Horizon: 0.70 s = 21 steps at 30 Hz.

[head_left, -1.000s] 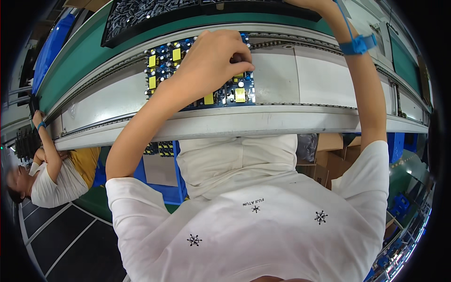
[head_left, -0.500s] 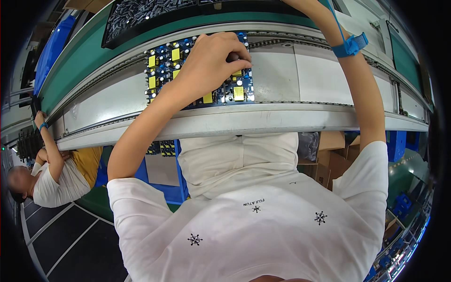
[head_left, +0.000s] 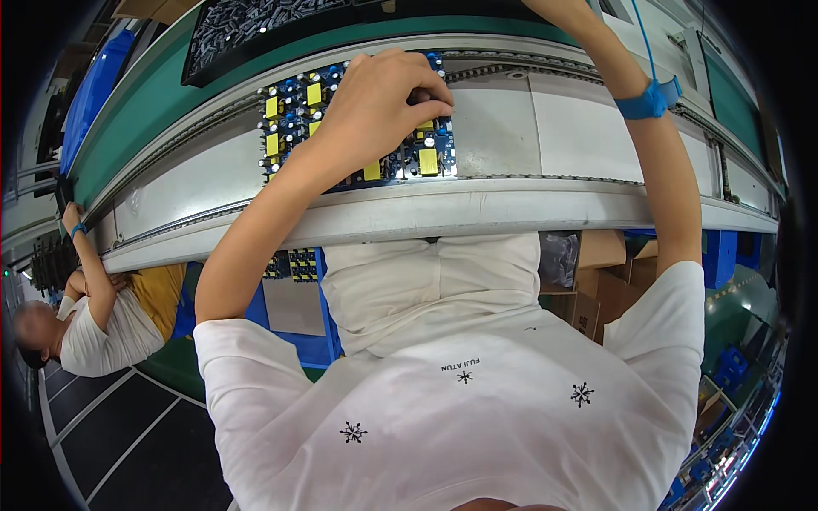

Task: The person pulls a panel of circuit boards closer along the conveyor line, inserts electronic components from a tray onto the boards by hand, and pushes the panel down the conveyor.

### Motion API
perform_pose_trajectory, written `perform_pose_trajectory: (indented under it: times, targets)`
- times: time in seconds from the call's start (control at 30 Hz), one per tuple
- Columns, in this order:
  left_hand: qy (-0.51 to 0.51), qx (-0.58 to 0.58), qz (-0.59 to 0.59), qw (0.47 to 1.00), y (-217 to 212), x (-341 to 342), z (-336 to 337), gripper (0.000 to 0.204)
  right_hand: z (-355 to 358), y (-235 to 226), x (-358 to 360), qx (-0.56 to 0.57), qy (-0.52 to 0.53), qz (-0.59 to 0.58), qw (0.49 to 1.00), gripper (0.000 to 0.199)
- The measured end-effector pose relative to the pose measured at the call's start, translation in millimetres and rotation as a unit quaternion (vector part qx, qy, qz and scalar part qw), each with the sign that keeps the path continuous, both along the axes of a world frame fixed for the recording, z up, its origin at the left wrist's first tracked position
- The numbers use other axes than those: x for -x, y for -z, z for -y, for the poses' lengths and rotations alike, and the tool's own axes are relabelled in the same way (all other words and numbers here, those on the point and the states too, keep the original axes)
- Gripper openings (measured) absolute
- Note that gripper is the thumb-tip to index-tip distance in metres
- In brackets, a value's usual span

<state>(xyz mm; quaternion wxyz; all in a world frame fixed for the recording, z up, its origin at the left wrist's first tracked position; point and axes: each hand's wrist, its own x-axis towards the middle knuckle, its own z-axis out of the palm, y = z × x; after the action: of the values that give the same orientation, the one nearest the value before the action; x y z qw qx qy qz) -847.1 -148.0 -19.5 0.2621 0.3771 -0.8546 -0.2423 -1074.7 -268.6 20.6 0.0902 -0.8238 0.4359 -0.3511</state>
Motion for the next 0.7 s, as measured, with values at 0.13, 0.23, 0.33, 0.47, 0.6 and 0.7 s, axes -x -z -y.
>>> perform_pose_trajectory:
  times: [0.13,0.23,0.33,0.47,0.6,0.7]
  targets:
    - [-0.007,0.021,0.026,0.999,-4.1,1.4,-1.7,0.009,-29.9,-11.4,0.5,-0.058,-0.001,0.004,0.998,0.015]
    - [0.002,0.062,0.06,0.996,-7.9,1.4,-0.9,0.009,-48.8,-15.8,6.0,-0.075,-0.017,0.001,0.997,0.015]
    - [0.014,0.058,0.06,0.996,-6.3,0.4,2.3,0.009,-71.8,-17.5,11.2,-0.127,-0.048,0.028,0.99,0.015]
    - [0.021,0.06,0.069,0.996,-6.7,2.1,2.6,0.009,-98.3,-18.5,19.9,-0.149,-0.062,-0.003,0.987,0.018]
    - [0.032,0.066,0.076,0.994,-7.4,2.8,5.1,0.009,-111.2,-5.0,34.3,-0.13,-0.1,-0.063,0.985,0.011]
    - [0.037,0.072,0.074,0.994,-7.5,3.3,7.2,0.01,-115.2,3.7,36.4,-0.128,-0.109,-0.061,0.984,0.012]
